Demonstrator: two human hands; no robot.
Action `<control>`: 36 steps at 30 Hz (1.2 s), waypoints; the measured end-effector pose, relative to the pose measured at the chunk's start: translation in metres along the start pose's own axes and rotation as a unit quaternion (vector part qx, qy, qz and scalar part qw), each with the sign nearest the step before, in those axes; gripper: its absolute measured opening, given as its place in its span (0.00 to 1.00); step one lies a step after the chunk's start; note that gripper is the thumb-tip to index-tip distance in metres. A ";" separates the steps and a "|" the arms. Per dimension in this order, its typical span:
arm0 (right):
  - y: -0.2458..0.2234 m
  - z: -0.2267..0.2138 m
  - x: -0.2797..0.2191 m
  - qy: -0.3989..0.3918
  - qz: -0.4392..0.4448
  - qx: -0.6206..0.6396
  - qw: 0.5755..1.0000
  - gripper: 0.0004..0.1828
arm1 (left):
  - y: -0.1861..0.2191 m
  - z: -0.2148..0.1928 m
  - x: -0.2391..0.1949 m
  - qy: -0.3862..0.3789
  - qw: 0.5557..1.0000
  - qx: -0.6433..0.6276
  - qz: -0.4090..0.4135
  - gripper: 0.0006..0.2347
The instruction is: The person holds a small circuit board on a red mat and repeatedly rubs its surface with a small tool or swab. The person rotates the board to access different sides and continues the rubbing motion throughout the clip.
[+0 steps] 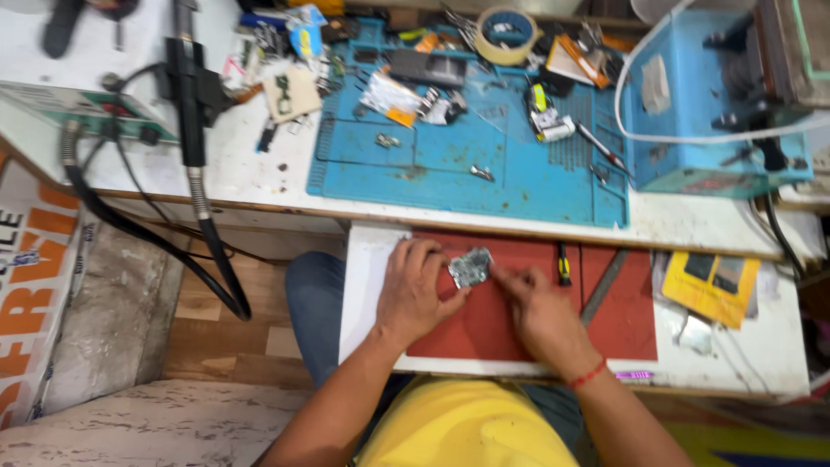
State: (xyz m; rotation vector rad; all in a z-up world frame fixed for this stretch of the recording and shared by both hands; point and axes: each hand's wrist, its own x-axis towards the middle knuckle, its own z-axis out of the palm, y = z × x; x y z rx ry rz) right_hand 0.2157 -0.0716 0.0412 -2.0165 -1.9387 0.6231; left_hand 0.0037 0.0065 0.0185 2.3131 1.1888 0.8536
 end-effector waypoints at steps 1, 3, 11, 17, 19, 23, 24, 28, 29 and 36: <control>0.001 -0.001 0.000 0.003 -0.002 0.001 1.000 0.29 | 0.000 0.001 0.001 0.000 1.000 -0.002 0.003 0.19; 0.000 0.000 -0.001 0.013 -0.009 0.005 1.000 0.30 | 0.001 0.002 0.001 -0.003 1.000 -0.001 -0.003 0.19; -0.002 -0.003 0.002 -0.026 0.005 -0.027 0.999 0.32 | 0.002 0.004 0.002 0.003 1.000 -0.003 -0.002 0.19; -0.002 -0.004 0.004 -0.005 0.022 -0.005 1.000 0.31 | 0.005 0.002 0.002 0.005 1.000 0.003 0.001 0.20; -0.001 -0.004 0.006 0.001 0.005 0.000 1.000 0.31 | 0.005 0.000 0.004 0.005 1.000 0.009 0.006 0.20; 0.006 0.002 0.005 -0.010 -0.014 0.004 1.000 0.32 | -0.002 0.003 0.001 0.002 1.000 0.016 0.008 0.21; 0.006 0.004 0.002 -0.001 0.006 -0.006 1.000 0.31 | -0.004 0.004 -0.002 -0.007 1.000 0.009 0.003 0.21; 0.000 -0.005 0.009 -0.005 -0.031 0.004 0.999 0.32 | -0.002 0.003 0.002 0.006 1.000 0.004 0.006 0.21; -0.004 -0.006 0.007 -0.019 -0.047 0.014 0.999 0.34 | -0.002 0.001 0.004 0.008 1.000 0.006 0.010 0.21; -0.005 -0.005 0.006 -0.080 -0.069 -0.016 0.994 0.35 | -0.007 0.004 0.000 -0.001 1.000 0.002 0.008 0.22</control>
